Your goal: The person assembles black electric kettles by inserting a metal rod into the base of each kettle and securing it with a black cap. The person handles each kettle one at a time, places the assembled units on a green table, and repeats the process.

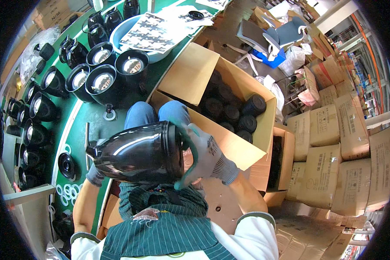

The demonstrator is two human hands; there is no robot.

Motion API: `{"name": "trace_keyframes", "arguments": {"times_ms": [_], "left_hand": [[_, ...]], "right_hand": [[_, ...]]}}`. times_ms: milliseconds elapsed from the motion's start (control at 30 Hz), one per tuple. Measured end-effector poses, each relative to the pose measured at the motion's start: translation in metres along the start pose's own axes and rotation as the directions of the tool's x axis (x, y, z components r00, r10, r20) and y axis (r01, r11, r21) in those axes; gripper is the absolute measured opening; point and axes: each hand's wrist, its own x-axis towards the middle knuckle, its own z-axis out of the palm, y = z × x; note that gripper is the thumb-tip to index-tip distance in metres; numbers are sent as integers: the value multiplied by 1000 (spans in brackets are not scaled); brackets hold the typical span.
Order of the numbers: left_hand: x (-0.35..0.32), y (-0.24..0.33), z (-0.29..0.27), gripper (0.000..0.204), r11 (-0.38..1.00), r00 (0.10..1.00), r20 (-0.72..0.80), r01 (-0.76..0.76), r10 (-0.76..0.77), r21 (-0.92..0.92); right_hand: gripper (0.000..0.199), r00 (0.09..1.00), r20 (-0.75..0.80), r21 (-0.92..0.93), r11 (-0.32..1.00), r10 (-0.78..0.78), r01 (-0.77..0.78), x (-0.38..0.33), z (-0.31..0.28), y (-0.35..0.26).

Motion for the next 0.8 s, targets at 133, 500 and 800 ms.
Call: {"name": "trace_keyframes", "arguments": {"times_ms": [133,500,800], "left_hand": [[17,84,9,33,697,834,44,-488,551,525],[14,44,3,28,567,706,-44,-528,706,632],[4,11,29,40,932,935,-108,-317,338,175]], "right_hand": [[94,978,-46,419,893,204,-167,6,27,23],[80,967,-128,116,972,218,-204,17,9,-18],[86,870,-389,92,927,-304,365,31,37,-44]]}}
